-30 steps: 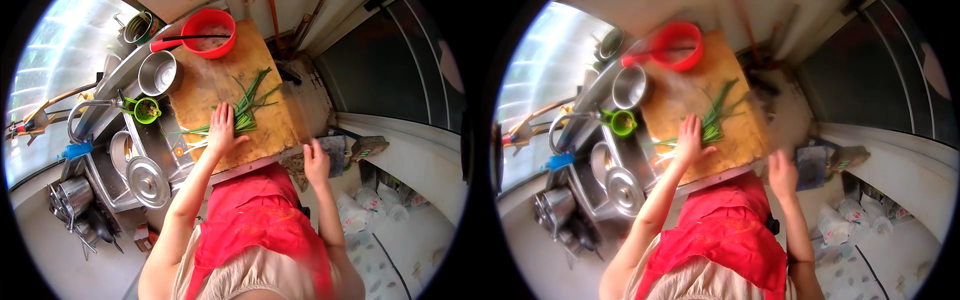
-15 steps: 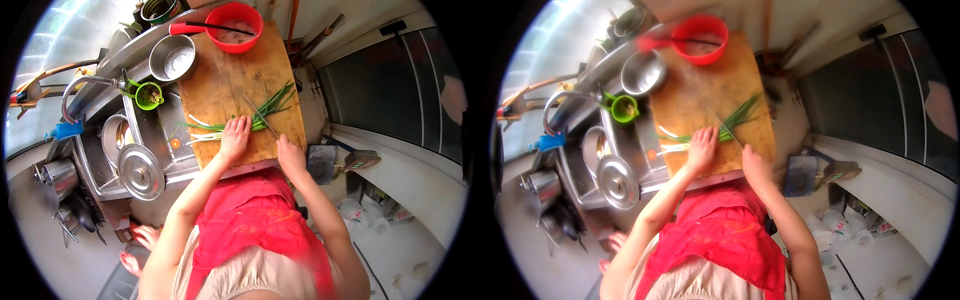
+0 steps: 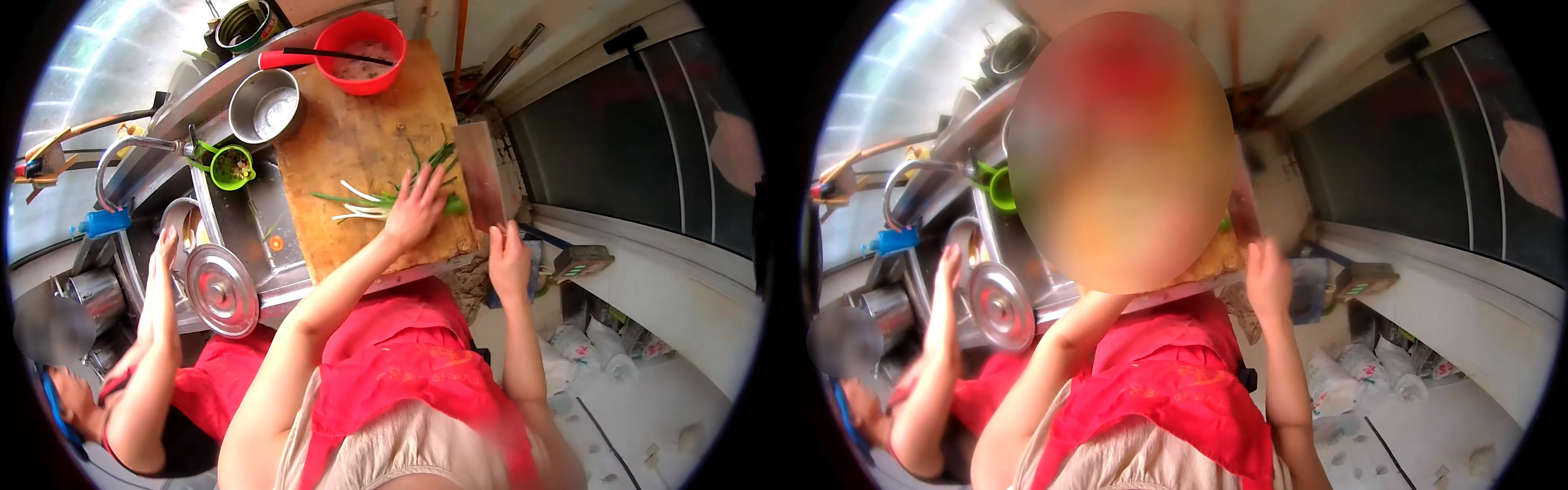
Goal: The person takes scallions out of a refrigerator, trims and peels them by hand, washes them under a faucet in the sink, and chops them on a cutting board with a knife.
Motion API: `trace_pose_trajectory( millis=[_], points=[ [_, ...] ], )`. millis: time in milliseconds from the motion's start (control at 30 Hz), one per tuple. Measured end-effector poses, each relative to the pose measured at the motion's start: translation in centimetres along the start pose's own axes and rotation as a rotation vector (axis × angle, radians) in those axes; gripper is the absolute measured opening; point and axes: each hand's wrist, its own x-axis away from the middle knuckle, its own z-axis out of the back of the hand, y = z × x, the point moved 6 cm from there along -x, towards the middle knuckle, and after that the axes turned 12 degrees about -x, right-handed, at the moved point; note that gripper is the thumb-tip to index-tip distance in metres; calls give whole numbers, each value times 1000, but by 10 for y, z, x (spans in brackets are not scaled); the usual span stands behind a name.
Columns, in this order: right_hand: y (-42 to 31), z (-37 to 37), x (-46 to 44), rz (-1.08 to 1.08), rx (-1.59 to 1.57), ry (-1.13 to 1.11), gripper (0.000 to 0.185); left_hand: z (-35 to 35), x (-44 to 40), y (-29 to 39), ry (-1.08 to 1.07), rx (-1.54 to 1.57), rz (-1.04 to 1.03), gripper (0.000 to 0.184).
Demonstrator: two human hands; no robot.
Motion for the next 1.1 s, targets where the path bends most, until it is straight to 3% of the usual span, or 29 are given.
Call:
trace_pose_trajectory(
  millis=[67, 167, 333, 500, 533, 667, 800, 933, 1100],
  points=[
    [14, 15, 4, -31, -37, 46, 21, 8, -29, -16, -40, 28, 176, 41],
    [29, 28, 9, -61, -55, 50, 20, -31, -44, -26, -124, 38, 218, 41],
    [12, 8, 28, -60, -100, 34, 19, -48, 15, -41, -69, 0, 118, 42],
    [17, -28, 51, -22, -43, -108, 19, -14, 68, -46, -124, 393, 254, 58],
    [15, -23, 53, -32, -44, -142, 19, -7, 64, -39, -165, 324, 261, 71],
    [3, -15, 64, 28, -42, -165, 16, 9, 66, -43, -208, 188, 337, 82],
    [-33, -62, 82, 31, -52, -270, 15, -16, 104, -63, -258, 136, 209, 75],
    [-37, -88, 96, 9, -6, -307, 16, -5, 115, -66, -151, 78, 253, 71],
    [-48, -109, 101, 33, 60, -333, 15, -3, 132, -86, -171, 10, 255, 65]
  ],
)
